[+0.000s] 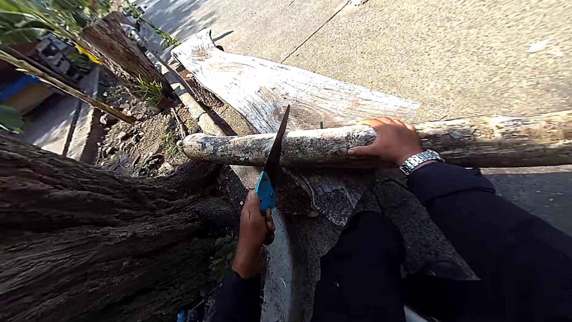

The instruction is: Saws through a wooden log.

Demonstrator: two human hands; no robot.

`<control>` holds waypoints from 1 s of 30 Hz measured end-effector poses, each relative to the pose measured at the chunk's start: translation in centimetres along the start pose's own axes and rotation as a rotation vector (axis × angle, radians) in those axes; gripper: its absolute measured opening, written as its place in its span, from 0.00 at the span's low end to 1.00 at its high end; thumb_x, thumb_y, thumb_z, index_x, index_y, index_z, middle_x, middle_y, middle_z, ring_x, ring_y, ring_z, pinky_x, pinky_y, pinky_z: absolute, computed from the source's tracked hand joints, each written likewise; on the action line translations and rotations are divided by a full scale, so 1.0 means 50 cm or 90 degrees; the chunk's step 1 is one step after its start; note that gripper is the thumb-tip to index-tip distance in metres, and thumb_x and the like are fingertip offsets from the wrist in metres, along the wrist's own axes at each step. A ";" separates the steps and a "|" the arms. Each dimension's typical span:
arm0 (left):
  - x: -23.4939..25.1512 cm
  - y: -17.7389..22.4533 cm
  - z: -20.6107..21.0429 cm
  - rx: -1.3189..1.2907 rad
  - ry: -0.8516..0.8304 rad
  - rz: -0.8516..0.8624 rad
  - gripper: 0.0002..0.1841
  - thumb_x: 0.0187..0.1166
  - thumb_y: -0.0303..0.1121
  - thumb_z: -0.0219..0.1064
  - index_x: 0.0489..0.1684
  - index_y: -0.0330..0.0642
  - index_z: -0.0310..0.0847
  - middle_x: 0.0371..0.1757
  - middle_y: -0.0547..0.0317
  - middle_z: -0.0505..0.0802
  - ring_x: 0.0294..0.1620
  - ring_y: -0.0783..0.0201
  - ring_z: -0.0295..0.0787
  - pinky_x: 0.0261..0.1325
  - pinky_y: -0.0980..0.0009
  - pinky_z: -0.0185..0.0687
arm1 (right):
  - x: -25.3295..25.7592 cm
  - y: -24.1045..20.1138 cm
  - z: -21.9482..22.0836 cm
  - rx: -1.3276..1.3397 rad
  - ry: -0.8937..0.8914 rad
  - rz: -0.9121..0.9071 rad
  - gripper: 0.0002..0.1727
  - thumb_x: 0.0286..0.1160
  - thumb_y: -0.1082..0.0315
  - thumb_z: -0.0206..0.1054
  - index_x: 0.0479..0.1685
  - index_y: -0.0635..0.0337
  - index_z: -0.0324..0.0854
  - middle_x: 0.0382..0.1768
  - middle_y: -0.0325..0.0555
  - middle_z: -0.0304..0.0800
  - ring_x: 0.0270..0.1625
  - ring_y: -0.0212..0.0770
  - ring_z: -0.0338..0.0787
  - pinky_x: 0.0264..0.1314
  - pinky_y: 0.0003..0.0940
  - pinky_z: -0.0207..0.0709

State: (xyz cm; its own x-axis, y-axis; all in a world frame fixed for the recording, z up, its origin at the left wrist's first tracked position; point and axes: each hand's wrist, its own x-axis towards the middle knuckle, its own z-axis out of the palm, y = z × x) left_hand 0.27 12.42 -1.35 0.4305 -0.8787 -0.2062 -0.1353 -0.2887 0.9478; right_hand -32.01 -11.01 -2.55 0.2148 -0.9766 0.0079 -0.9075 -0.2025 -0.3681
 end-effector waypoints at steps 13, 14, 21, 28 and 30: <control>0.186 0.062 0.090 0.052 -0.011 0.004 0.36 0.89 0.67 0.27 0.63 0.46 0.71 0.18 0.57 0.76 0.12 0.59 0.74 0.18 0.58 0.81 | -0.045 0.007 0.018 0.003 0.058 -0.036 0.58 0.32 0.14 0.75 0.77 0.28 0.79 0.74 0.43 0.85 0.75 0.54 0.83 0.76 0.69 0.68; 0.177 0.058 0.085 0.040 -0.013 0.004 0.36 0.89 0.67 0.28 0.65 0.47 0.70 0.18 0.57 0.76 0.12 0.60 0.74 0.18 0.60 0.81 | -0.042 0.009 0.016 0.004 0.050 -0.033 0.58 0.32 0.13 0.75 0.78 0.28 0.78 0.74 0.43 0.85 0.75 0.54 0.83 0.76 0.69 0.68; -0.135 -0.060 -0.037 -0.009 0.005 0.048 0.32 0.91 0.59 0.28 0.56 0.41 0.69 0.16 0.60 0.78 0.10 0.63 0.75 0.14 0.66 0.80 | -0.007 0.002 0.007 0.001 0.010 -0.018 0.59 0.32 0.10 0.70 0.78 0.28 0.79 0.71 0.40 0.88 0.75 0.50 0.84 0.76 0.68 0.69; 0.066 0.004 0.022 0.035 0.040 -0.003 0.35 0.93 0.58 0.26 0.46 0.39 0.74 0.14 0.56 0.78 0.10 0.59 0.77 0.19 0.59 0.84 | -0.012 0.001 0.017 0.007 0.050 -0.029 0.57 0.32 0.12 0.72 0.74 0.29 0.82 0.70 0.39 0.89 0.73 0.50 0.84 0.75 0.67 0.69; 0.136 0.049 0.061 0.056 0.008 -0.012 0.35 0.90 0.64 0.27 0.58 0.45 0.72 0.17 0.57 0.76 0.11 0.59 0.75 0.18 0.59 0.81 | -0.014 0.004 0.013 0.006 0.043 -0.027 0.58 0.31 0.12 0.72 0.75 0.29 0.81 0.71 0.40 0.88 0.74 0.50 0.84 0.76 0.67 0.68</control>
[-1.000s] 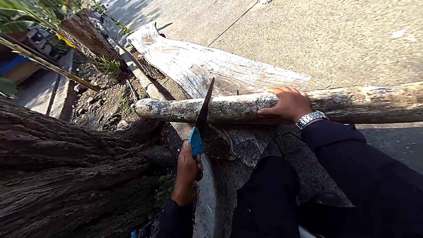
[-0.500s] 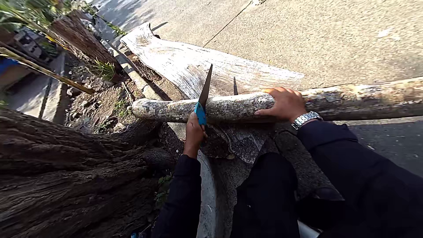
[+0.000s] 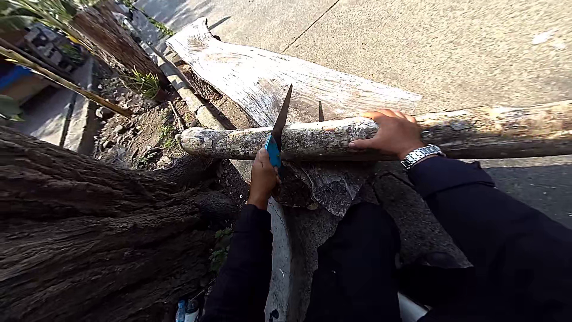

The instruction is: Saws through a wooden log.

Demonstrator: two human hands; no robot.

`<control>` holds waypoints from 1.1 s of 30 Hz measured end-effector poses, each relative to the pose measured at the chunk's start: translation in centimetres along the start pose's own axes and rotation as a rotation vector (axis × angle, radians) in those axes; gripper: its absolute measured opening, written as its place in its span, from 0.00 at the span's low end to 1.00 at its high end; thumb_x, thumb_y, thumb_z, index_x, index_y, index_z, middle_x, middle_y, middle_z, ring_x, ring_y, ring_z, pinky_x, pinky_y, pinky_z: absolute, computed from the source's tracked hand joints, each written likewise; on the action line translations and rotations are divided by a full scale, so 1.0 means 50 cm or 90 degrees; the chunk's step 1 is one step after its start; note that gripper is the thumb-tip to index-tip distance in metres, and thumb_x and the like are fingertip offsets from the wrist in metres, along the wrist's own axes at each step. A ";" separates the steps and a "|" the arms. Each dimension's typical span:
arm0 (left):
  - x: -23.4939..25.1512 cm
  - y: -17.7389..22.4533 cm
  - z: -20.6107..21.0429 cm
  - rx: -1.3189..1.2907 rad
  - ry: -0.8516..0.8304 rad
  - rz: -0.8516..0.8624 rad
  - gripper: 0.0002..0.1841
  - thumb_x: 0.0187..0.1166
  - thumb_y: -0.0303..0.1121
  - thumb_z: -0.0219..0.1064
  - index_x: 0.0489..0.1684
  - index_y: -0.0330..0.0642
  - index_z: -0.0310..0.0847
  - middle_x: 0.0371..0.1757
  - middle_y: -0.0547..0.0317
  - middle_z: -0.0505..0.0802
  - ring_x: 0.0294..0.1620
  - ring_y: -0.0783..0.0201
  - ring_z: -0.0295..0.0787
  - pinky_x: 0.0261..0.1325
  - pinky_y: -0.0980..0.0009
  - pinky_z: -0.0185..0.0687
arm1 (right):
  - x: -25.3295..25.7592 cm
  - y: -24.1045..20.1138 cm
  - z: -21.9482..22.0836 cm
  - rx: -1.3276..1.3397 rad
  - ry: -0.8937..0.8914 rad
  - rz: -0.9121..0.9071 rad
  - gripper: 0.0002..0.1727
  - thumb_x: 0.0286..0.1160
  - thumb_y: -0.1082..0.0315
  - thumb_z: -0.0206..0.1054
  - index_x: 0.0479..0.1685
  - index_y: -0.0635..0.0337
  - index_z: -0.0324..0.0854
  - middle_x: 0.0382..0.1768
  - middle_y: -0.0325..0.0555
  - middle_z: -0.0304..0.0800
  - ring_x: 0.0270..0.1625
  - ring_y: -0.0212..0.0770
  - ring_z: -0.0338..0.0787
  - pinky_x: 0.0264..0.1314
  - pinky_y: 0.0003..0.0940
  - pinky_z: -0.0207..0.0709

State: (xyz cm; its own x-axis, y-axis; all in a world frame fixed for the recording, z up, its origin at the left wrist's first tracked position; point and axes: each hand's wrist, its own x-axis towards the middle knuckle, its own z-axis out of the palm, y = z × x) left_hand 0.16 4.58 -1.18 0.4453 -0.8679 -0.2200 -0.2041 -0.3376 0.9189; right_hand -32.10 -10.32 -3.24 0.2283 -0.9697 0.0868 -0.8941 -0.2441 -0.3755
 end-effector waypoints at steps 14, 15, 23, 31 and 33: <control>-0.157 -0.049 -0.058 0.066 0.035 0.019 0.32 0.93 0.56 0.26 0.52 0.40 0.72 0.17 0.56 0.79 0.12 0.59 0.78 0.19 0.59 0.83 | 0.016 -0.003 0.000 -0.003 -0.009 0.017 0.56 0.34 0.12 0.71 0.75 0.26 0.81 0.71 0.39 0.88 0.75 0.51 0.83 0.75 0.68 0.68; -0.083 -0.034 -0.030 0.076 0.036 0.020 0.34 0.93 0.58 0.26 0.56 0.40 0.73 0.18 0.54 0.80 0.13 0.57 0.78 0.20 0.57 0.83 | 0.008 -0.006 0.001 -0.001 -0.009 0.012 0.56 0.34 0.13 0.72 0.76 0.27 0.80 0.72 0.39 0.87 0.75 0.51 0.83 0.75 0.68 0.68; -0.079 -0.014 -0.037 -0.056 -0.006 -0.029 0.35 0.91 0.63 0.28 0.49 0.42 0.74 0.15 0.56 0.76 0.11 0.60 0.74 0.17 0.62 0.81 | 0.029 -0.002 -0.015 -0.007 -0.038 0.019 0.57 0.33 0.10 0.70 0.76 0.23 0.79 0.73 0.34 0.87 0.77 0.47 0.82 0.76 0.68 0.68; -0.213 -0.058 -0.088 0.017 0.025 0.009 0.33 0.91 0.57 0.27 0.50 0.41 0.73 0.16 0.59 0.79 0.10 0.62 0.76 0.17 0.63 0.82 | 0.014 0.000 0.002 -0.004 0.004 0.013 0.55 0.34 0.14 0.73 0.75 0.26 0.81 0.70 0.39 0.89 0.74 0.51 0.84 0.75 0.69 0.69; -0.048 -0.033 -0.026 0.035 0.036 0.015 0.35 0.93 0.58 0.26 0.52 0.38 0.75 0.17 0.54 0.81 0.12 0.58 0.79 0.20 0.57 0.84 | -0.001 -0.003 0.005 -0.004 0.012 0.002 0.55 0.35 0.15 0.75 0.75 0.29 0.81 0.72 0.42 0.87 0.73 0.53 0.84 0.75 0.68 0.69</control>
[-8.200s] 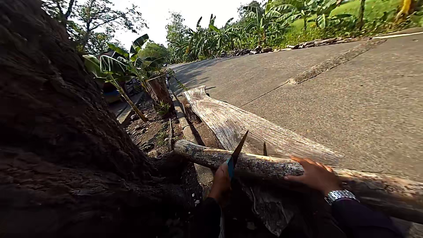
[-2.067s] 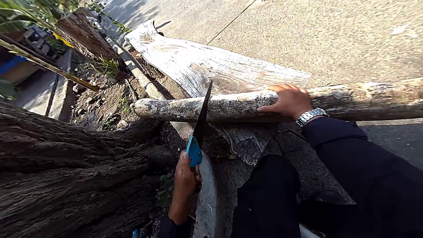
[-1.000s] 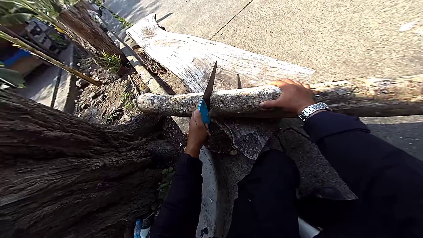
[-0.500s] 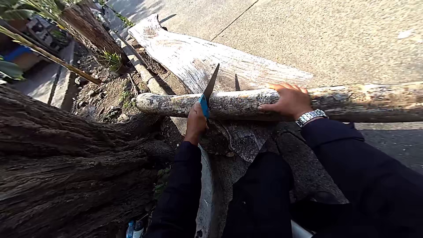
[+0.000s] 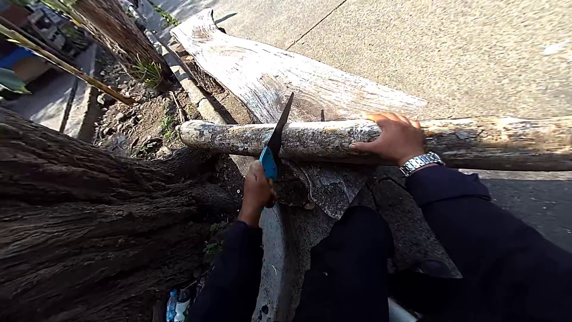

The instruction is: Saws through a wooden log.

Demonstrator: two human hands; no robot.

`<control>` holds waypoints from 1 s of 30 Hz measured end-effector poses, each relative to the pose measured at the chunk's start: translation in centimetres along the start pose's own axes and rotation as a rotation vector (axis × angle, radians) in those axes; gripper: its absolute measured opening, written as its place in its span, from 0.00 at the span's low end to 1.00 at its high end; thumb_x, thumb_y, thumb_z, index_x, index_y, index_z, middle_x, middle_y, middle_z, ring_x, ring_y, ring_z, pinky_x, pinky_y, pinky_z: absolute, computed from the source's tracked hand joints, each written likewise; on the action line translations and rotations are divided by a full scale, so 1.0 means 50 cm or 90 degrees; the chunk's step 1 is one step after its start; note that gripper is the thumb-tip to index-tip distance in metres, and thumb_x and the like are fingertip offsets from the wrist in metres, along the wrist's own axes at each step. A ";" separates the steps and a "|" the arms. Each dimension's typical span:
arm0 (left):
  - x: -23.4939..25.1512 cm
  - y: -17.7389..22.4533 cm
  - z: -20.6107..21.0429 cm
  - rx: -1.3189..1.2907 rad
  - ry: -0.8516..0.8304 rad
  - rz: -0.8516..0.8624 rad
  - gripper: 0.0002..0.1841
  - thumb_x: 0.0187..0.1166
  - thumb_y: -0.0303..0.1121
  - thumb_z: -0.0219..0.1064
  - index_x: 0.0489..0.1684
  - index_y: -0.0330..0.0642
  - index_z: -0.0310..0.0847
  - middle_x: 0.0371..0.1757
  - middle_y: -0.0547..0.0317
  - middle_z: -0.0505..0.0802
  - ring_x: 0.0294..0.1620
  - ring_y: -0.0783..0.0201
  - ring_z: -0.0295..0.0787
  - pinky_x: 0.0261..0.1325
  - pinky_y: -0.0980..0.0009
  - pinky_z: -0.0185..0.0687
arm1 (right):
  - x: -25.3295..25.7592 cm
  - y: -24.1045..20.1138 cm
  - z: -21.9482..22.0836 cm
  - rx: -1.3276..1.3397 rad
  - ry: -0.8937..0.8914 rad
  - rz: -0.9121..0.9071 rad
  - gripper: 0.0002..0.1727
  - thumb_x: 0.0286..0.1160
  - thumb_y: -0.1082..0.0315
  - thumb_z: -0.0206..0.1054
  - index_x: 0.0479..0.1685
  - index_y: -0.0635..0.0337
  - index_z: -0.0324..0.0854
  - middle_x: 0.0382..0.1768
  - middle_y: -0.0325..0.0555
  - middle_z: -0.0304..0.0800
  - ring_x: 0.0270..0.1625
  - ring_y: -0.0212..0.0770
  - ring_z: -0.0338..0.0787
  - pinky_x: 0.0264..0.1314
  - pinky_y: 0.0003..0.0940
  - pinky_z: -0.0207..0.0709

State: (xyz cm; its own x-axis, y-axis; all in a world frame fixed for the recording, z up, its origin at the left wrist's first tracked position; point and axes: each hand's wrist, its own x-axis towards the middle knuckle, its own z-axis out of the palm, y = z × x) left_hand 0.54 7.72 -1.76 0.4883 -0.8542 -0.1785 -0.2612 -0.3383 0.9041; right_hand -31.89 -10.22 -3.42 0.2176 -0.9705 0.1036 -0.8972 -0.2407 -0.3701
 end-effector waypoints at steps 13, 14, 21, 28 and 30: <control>-0.262 -0.058 -0.105 -0.025 -0.028 -0.007 0.35 0.88 0.65 0.31 0.58 0.43 0.72 0.20 0.58 0.81 0.12 0.60 0.77 0.17 0.62 0.82 | 0.022 0.003 -0.013 -0.004 -0.043 0.003 0.56 0.38 0.14 0.73 0.77 0.31 0.80 0.70 0.45 0.88 0.74 0.56 0.84 0.71 0.72 0.70; -0.284 -0.061 -0.118 -0.017 -0.024 -0.001 0.36 0.87 0.67 0.31 0.59 0.43 0.72 0.21 0.59 0.81 0.12 0.61 0.77 0.16 0.62 0.82 | 0.023 0.001 -0.013 -0.003 -0.036 0.002 0.55 0.38 0.14 0.74 0.76 0.31 0.81 0.70 0.45 0.88 0.74 0.56 0.83 0.72 0.72 0.69; 0.076 0.019 0.030 -0.006 -0.021 -0.007 0.36 0.92 0.61 0.27 0.59 0.38 0.73 0.19 0.52 0.80 0.12 0.56 0.78 0.19 0.56 0.83 | -0.011 -0.005 -0.005 0.000 -0.017 -0.006 0.57 0.35 0.15 0.76 0.77 0.31 0.80 0.73 0.45 0.86 0.73 0.57 0.83 0.74 0.71 0.68; 0.111 0.053 0.037 -0.026 -0.069 -0.033 0.37 0.90 0.65 0.31 0.72 0.44 0.70 0.26 0.50 0.83 0.20 0.54 0.84 0.27 0.54 0.89 | 0.002 -0.004 -0.017 -0.007 -0.031 0.023 0.58 0.36 0.14 0.75 0.79 0.29 0.78 0.74 0.41 0.86 0.75 0.53 0.82 0.75 0.68 0.69; 0.109 0.059 0.013 0.118 -0.074 0.020 0.39 0.89 0.66 0.31 0.74 0.45 0.74 0.44 0.44 0.91 0.41 0.50 0.91 0.46 0.45 0.88 | -0.004 0.000 -0.015 -0.008 -0.032 0.023 0.58 0.36 0.14 0.75 0.79 0.29 0.78 0.74 0.42 0.86 0.75 0.53 0.82 0.75 0.68 0.69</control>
State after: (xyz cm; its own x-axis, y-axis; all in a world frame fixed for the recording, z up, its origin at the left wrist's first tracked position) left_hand 1.87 1.81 -0.32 0.3810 -0.9018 -0.2039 -0.4293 -0.3679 0.8249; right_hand -32.24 -10.03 -2.74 0.2035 -0.9781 0.0429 -0.9099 -0.2051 -0.3606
